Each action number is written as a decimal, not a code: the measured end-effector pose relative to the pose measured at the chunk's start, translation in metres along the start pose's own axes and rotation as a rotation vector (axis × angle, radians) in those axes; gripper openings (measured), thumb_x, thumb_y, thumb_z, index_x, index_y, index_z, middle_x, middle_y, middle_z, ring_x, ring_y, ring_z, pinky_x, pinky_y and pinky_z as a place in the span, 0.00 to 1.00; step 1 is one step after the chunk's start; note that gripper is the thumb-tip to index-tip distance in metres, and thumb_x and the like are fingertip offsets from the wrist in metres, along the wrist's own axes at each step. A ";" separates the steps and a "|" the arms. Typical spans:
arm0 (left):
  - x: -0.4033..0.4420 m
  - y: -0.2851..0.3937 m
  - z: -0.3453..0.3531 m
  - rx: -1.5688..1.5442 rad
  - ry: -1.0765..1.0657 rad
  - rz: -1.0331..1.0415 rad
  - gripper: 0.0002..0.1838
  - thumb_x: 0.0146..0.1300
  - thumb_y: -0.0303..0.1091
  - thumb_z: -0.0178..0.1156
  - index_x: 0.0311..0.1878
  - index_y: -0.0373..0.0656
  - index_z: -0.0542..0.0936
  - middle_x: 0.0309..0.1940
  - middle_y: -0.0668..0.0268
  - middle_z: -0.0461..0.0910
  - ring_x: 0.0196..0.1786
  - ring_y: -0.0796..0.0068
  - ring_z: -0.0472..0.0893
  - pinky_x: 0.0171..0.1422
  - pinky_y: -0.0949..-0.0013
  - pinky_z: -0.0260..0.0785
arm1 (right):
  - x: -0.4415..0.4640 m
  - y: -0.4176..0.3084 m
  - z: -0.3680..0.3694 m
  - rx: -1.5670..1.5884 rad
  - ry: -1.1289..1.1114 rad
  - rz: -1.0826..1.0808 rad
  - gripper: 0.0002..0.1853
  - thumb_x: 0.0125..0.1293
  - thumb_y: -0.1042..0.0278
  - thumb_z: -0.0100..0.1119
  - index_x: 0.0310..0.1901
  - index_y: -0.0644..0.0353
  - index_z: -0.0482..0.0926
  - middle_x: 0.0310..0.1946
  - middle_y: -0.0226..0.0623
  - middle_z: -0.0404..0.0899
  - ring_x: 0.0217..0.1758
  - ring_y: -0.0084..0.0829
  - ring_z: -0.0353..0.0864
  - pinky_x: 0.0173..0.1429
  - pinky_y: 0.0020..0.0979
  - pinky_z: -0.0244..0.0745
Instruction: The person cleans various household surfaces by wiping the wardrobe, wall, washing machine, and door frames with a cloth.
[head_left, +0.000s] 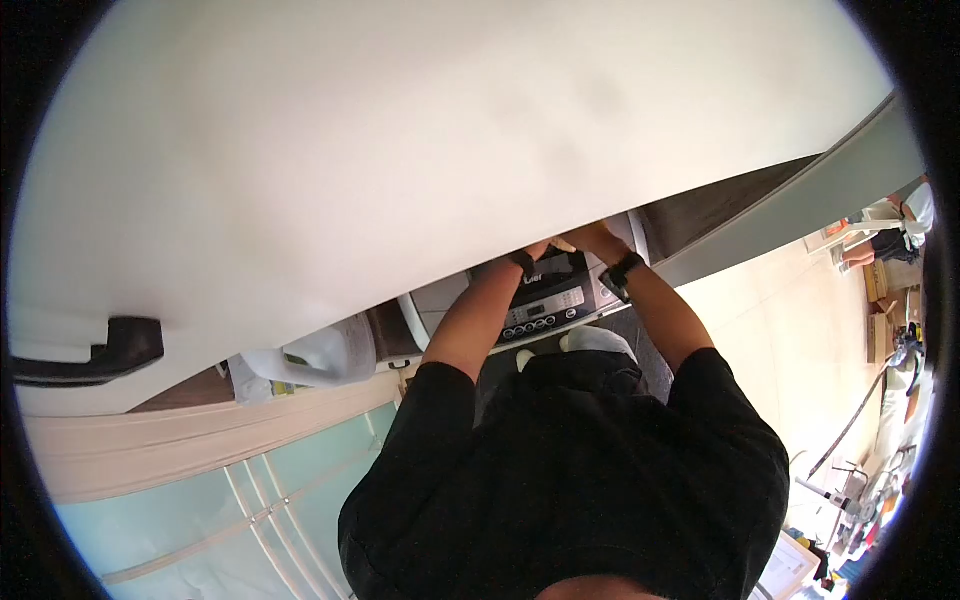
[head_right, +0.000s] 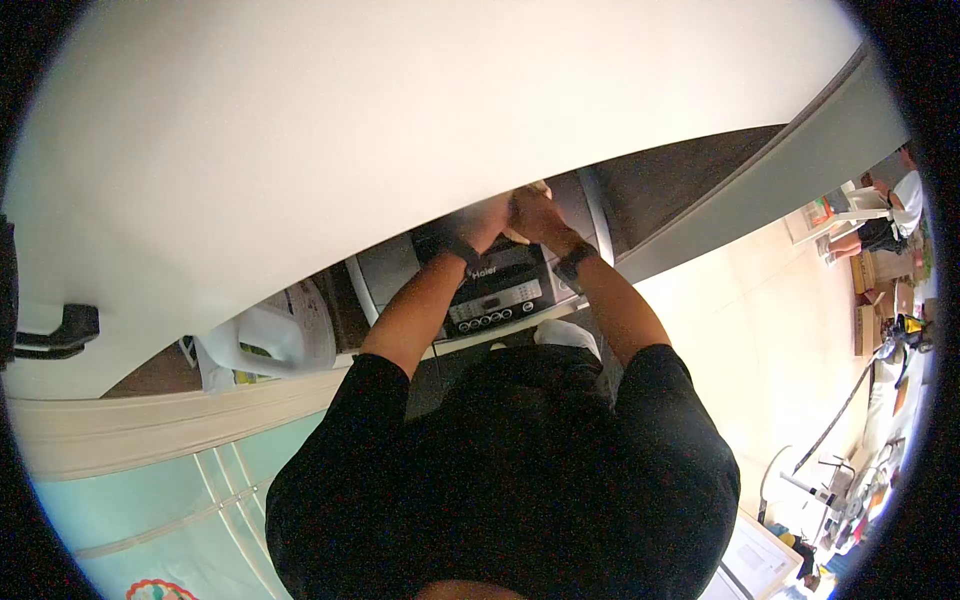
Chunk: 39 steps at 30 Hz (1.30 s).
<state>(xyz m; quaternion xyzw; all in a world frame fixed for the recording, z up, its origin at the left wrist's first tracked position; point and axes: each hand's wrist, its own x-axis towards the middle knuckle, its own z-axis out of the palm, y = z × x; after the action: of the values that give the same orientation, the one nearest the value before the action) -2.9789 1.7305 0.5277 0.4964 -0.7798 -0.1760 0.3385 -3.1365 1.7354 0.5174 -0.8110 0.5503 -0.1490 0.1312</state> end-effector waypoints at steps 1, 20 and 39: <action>0.002 0.015 -0.001 0.019 -0.019 0.002 0.23 0.71 0.45 0.47 0.61 0.38 0.71 0.62 0.51 0.71 0.62 0.52 0.71 0.68 0.54 0.61 | -0.013 -0.008 -0.022 -0.024 0.029 -0.050 0.25 0.60 0.56 0.62 0.51 0.70 0.73 0.46 0.58 0.77 0.54 0.54 0.78 0.59 0.49 0.73; 0.058 -0.013 0.021 0.248 -0.151 -0.088 0.22 0.71 0.42 0.48 0.61 0.37 0.71 0.61 0.50 0.72 0.61 0.50 0.72 0.66 0.51 0.62 | 0.025 0.092 -0.074 0.081 0.234 -0.105 0.25 0.63 0.57 0.59 0.57 0.63 0.72 0.53 0.52 0.74 0.56 0.51 0.74 0.58 0.50 0.70; -0.062 0.080 -0.023 0.595 -0.075 -0.639 0.15 0.65 0.37 0.55 0.53 0.43 0.74 0.37 0.52 0.82 0.37 0.51 0.84 0.38 0.55 0.79 | -0.032 -0.029 -0.024 0.575 -0.067 -0.633 0.20 0.57 0.63 0.66 0.47 0.65 0.75 0.43 0.51 0.78 0.49 0.46 0.77 0.50 0.45 0.72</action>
<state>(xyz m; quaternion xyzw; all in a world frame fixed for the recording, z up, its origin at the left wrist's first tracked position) -2.9982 1.8233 0.5709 0.7818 -0.6156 -0.0577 0.0807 -3.1322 1.7749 0.5471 -0.8747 0.2060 -0.3028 0.3174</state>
